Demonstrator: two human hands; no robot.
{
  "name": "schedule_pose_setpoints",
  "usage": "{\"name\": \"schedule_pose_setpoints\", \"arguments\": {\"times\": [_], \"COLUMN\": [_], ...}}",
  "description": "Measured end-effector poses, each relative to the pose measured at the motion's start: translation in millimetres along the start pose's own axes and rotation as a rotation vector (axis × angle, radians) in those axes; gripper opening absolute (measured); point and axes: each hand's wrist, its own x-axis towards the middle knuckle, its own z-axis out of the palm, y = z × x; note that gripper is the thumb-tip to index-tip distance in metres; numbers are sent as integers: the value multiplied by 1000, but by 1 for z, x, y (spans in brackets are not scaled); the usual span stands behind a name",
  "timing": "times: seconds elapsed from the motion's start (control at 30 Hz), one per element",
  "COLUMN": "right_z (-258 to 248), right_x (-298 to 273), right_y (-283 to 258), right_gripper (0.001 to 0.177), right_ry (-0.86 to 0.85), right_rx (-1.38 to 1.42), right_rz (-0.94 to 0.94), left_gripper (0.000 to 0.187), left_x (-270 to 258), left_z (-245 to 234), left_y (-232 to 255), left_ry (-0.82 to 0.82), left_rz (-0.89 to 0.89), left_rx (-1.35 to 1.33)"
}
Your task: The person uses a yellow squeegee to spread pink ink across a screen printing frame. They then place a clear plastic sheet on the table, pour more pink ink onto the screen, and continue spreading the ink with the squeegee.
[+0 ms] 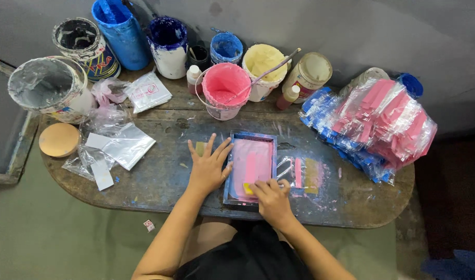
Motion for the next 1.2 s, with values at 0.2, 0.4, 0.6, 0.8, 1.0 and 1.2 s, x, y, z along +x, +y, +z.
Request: {"name": "schedule_pose_setpoints", "arguments": {"times": [0.2, 0.4, 0.6, 0.8, 1.0, 1.2], "right_z": [-44, 3, 41, 44, 34, 17], "right_x": [14, 42, 114, 139, 133, 83], "right_y": [-9, 63, 95, 92, 91, 111], "right_gripper": [22, 20, 9, 8, 18, 27], "right_ry": [-166, -31, 16, 106, 145, 277], "right_rx": [325, 377, 204, 67, 112, 93], "right_rz": [209, 429, 408, 329, 356, 413], "left_gripper": [57, 38, 25, 24, 30, 41], "left_x": [1, -6, -14, -35, -36, -25], "left_z": [-4, 16, 9, -10, -27, -40], "left_y": [-1, -6, -5, 19, 35, 46], "left_ry": [40, 348, 431, 192, 86, 21], "left_rz": [25, 152, 30, -191, -317, -388], "left_rx": [-59, -56, -130, -384, -535, -572]}}
